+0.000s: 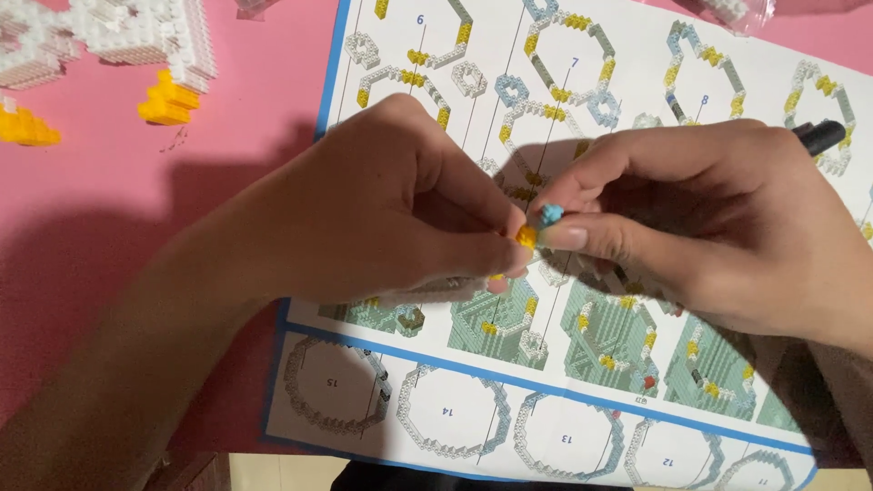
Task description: The person assembles a structure using small plastic blocks, following a printed instruction sheet. They pick up individual blocks from plastic bags, connect them by hand, and use a small hammer to secure the pieces together.
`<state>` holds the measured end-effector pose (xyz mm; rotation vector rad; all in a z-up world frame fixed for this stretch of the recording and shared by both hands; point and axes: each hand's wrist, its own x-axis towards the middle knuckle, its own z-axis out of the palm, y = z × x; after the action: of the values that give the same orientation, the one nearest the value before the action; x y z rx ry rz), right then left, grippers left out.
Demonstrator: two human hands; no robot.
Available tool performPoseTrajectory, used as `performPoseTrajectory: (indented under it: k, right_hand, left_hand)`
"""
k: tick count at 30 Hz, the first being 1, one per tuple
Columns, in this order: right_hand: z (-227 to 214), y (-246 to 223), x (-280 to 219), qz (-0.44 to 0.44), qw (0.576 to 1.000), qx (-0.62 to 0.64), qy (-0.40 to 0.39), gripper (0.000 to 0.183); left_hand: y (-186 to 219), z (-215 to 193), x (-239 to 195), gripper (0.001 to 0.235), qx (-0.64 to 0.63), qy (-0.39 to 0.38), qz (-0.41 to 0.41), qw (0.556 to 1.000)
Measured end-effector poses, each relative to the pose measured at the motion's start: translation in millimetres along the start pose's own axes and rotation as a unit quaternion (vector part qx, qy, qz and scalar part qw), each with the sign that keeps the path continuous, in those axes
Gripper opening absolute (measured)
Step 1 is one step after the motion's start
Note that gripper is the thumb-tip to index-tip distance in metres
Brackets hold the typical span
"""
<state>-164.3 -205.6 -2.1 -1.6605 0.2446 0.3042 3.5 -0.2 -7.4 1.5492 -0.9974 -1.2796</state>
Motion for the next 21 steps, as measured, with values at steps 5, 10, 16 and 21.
performPoseTrajectory:
  k: [5, 10, 16, 21]
  right_hand:
    - [-1.5, 0.5, -1.5, -0.059, 0.993, 0.106, -0.008, 0.019]
    - [-9.2, 8.5, -1.9, -0.029, 0.998, 0.051, 0.018, 0.020]
    - [-11.9, 12.6, -1.3, -0.012, 0.989, 0.150, 0.010, 0.031]
    - [-13.7, 10.0, 4.6, -0.015, 0.988, 0.152, 0.003, 0.040]
  left_hand:
    - [-4.4, -2.3, 0.1, 0.015, -0.041, 0.006, 0.015, 0.999]
    - [-4.9, -3.6, 2.1, 0.021, -0.093, 0.032, 0.049, 0.994]
    - [-4.4, -7.4, 3.6, 0.022, -0.063, 0.028, -0.019, 0.997]
    - [-0.2, -4.6, 3.4, 0.028, -0.077, 0.038, -0.048, 0.995]
